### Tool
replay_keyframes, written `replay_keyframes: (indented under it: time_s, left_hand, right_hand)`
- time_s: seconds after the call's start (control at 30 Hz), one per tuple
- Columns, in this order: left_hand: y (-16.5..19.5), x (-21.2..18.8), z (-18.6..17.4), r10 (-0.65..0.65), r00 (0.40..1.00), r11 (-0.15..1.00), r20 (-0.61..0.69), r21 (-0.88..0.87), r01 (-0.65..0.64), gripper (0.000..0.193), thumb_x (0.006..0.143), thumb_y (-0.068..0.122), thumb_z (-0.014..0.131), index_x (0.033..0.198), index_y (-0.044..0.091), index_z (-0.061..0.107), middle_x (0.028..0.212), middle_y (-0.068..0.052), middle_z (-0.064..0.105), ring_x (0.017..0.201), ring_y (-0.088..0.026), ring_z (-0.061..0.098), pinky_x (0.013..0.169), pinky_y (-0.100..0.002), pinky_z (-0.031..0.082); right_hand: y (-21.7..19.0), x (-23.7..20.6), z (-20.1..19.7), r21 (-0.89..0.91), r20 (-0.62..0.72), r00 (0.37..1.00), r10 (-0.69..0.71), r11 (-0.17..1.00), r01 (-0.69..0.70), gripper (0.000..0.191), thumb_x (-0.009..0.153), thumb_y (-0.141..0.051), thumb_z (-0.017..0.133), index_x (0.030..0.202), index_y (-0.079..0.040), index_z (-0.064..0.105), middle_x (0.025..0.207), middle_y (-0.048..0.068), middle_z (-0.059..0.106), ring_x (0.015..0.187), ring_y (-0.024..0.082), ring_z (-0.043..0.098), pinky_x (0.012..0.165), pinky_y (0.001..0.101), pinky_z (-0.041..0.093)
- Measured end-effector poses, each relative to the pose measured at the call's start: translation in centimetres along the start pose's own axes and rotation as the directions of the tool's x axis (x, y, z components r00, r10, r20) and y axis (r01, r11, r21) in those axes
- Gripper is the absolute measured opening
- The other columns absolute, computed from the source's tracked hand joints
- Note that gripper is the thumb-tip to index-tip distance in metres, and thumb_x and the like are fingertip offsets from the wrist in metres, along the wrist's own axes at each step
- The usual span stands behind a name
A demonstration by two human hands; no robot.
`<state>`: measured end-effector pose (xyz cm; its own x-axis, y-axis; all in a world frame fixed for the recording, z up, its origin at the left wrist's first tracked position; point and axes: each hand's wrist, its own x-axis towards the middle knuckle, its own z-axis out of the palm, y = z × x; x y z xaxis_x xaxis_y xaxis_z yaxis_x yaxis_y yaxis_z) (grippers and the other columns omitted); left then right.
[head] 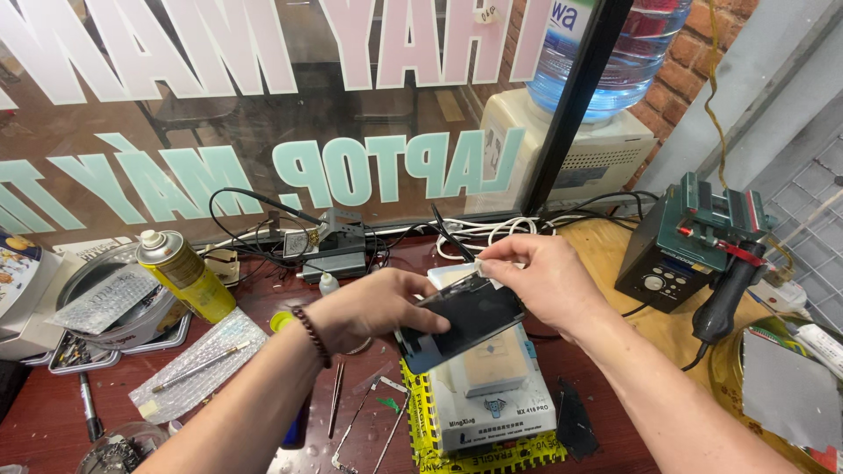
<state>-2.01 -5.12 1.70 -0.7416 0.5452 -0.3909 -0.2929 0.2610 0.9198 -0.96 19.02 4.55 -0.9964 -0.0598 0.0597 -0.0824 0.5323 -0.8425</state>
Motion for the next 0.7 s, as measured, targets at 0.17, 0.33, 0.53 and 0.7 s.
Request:
replay_keyframes:
  time_s: [0.17, 0.33, 0.53, 0.7]
  left_hand:
    - [-1.6, -0.3, -1.3, 0.025, 0.988, 0.677, -0.155, -0.725, -0.13, 0.021, 0.086, 0.015, 0.072, 0.106, 0.01, 0.07, 0.099, -0.004, 0.077, 0.089, -0.018, 0.074, 0.085, -0.039, 0.06]
    - [-3.2, 1.3, 4.1, 0.002, 0.989, 0.355, -0.151, -0.924, -0.141, 0.02, 0.093, 0.012, 0.064, 0.112, 0.008, 0.063, 0.112, -0.007, 0.072, 0.107, -0.022, 0.069, 0.098, -0.048, 0.057]
    - [-2.7, 2.5, 4.3, 0.0, 0.989, 0.252, -0.148, -0.957, -0.143, 0.027, 0.095, 0.014, 0.063, 0.119, 0.002, 0.06, 0.119, -0.013, 0.069, 0.108, -0.025, 0.069, 0.1, -0.044, 0.055]
    - [-2.3, 2.2, 4.0, 0.062, 0.991, 0.343, -0.119, -0.93, -0.133, 0.027, 0.095, 0.011, 0.062, 0.119, 0.0, 0.061, 0.114, -0.012, 0.071, 0.104, -0.024, 0.07, 0.101, -0.043, 0.056]
  right_hand:
    - [2.0, 0.0, 0.5, 0.536, -0.093, 0.937, 0.338, 0.81, -0.239, 0.017, 0.092, -0.008, 0.071, 0.106, 0.001, 0.073, 0.094, 0.007, 0.075, 0.08, 0.013, 0.068, 0.069, 0.0264, 0.052]
    - [1.9, -1.0, 3.1, 0.709, -0.066, 0.898, 0.435, 0.654, -0.264, 0.017, 0.092, -0.008, 0.069, 0.106, 0.002, 0.07, 0.098, 0.008, 0.073, 0.084, 0.017, 0.07, 0.074, 0.0331, 0.059]
    - [0.7, -1.7, 1.9, 0.584, 0.185, 0.868, 0.461, 0.659, -0.474, 0.014, 0.094, -0.016, 0.067, 0.103, -0.006, 0.07, 0.097, 0.003, 0.072, 0.084, 0.012, 0.067, 0.073, 0.0324, 0.056]
    - [-0.4, -0.7, 1.4, 0.593, 0.043, 0.917, 0.397, 0.729, -0.343, 0.014, 0.094, -0.014, 0.068, 0.103, -0.005, 0.071, 0.093, 0.003, 0.072, 0.081, 0.012, 0.066, 0.072, 0.0301, 0.055]
